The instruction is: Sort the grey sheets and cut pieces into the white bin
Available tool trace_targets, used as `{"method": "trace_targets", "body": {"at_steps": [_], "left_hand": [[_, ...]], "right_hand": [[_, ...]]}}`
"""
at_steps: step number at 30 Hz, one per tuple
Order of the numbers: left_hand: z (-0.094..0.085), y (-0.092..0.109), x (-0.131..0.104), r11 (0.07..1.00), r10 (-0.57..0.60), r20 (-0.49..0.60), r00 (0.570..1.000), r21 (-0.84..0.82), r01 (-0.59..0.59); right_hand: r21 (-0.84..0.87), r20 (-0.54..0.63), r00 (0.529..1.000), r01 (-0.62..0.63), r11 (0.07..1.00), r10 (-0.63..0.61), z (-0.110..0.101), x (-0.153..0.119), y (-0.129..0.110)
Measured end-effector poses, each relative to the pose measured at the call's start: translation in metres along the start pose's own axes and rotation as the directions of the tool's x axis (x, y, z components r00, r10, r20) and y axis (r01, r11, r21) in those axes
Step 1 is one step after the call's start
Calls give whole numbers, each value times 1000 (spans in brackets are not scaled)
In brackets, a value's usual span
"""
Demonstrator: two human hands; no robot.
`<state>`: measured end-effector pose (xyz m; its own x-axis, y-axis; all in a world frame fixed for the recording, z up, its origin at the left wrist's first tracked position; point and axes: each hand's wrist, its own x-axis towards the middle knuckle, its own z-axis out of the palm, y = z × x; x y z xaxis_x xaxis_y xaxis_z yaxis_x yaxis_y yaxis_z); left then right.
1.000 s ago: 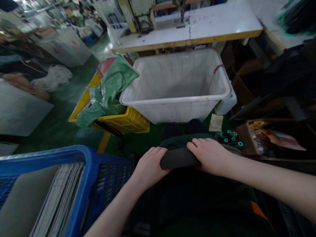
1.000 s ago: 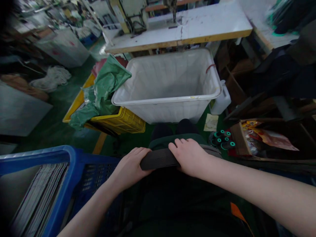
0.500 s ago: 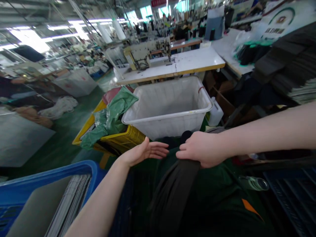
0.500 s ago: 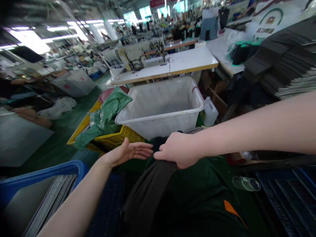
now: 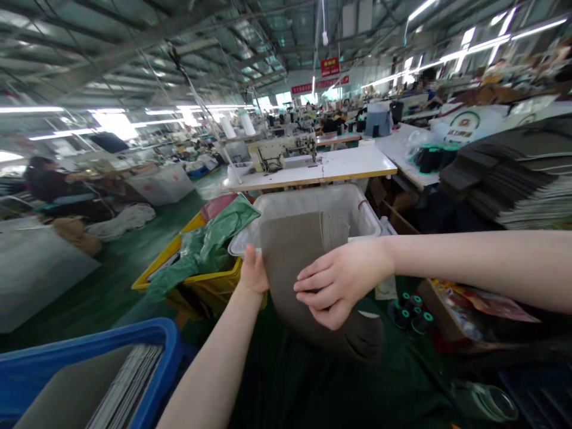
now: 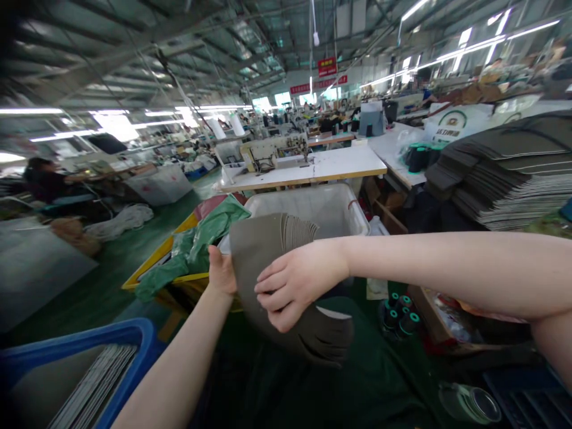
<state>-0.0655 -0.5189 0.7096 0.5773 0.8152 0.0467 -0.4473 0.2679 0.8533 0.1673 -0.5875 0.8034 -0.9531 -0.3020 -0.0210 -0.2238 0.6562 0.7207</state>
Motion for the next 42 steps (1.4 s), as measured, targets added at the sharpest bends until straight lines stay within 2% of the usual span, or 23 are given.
{"method": "trace_targets", "body": {"at_steps": [3,6,8,9,10,11,13,14,15,16,17,19,22,23,24,26,28,29,31,35,38,40,42], "left_hand": [[-1,-7,1,996,-88,-18,996,-22,88],[6,-36,-10,987,-139,-151,979,-106,124],[8,-65,-23,970,-141,-251,958,-230,82],[7,-81,-32,954,-152,-302,941,-294,60],[5,-96,-40,934,-175,-348,921,-355,43],[1,-110,-49,911,-202,-394,897,-411,25],[-9,-132,-65,866,-254,-487,836,-499,-28],[-16,-140,-71,850,-265,-540,799,-522,-71],[-23,-145,-77,840,-269,-592,760,-531,-116],[-30,-148,-82,833,-265,-644,718,-528,-167],[-37,-149,-86,828,-253,-693,675,-516,-219],[-49,-152,-91,817,-236,-760,606,-493,-300],[-62,-163,-95,798,-244,-788,565,-495,-345],[-66,-169,-96,798,-243,-783,572,-497,-341],[-70,-176,-96,801,-241,-779,579,-497,-336],[-79,-189,-100,805,-239,-768,594,-499,-321],[-92,-197,-109,822,-241,-754,611,-493,-284],[-100,-198,-116,842,-226,-747,625,-473,-260],[-117,-195,-134,902,-153,-736,660,-377,-211],[-139,-174,-172,996,-28,-708,706,-82,-43],[-136,-154,-184,965,-57,-646,761,159,207],[-129,-143,-183,898,-77,-592,802,309,314],[-118,-136,-178,866,-67,-532,844,390,314]], "right_hand": [[-16,-58,996,64,998,-65,13,-8,-6],[36,-95,993,68,997,-65,22,-20,-13],[153,-95,994,-38,987,53,30,-29,-23],[238,-72,981,-157,958,179,35,-33,-31],[334,-29,937,-320,887,349,42,-37,-40],[436,38,842,-499,749,539,50,-40,-52],[621,292,530,-738,263,797,68,-49,-79],[667,476,397,-744,-28,785,77,-55,-95],[654,653,326,-698,-292,684,86,-61,-111],[595,780,308,-633,-495,544,94,-67,-128],[533,845,322,-560,-634,426,100,-73,-145],[495,858,351,-374,-784,375,110,-81,-177],[566,785,291,18,-824,546,120,-71,-216],[565,785,231,114,-817,575,123,-61,-226],[560,801,139,175,-810,583,128,-49,-233],[554,830,-67,222,-802,554,136,-25,-242],[577,816,-199,224,-786,542,140,-9,-240],[600,798,-217,206,-773,562,140,-6,-237],[656,751,-198,126,-744,629,135,-10,-228],[691,713,-99,-66,-719,694,118,-40,-215],[668,734,-11,-163,-726,679,112,-57,-218],[656,739,-1,-224,-720,674,114,-60,-226],[644,740,-11,-274,-714,672,117,-59,-234]]}}
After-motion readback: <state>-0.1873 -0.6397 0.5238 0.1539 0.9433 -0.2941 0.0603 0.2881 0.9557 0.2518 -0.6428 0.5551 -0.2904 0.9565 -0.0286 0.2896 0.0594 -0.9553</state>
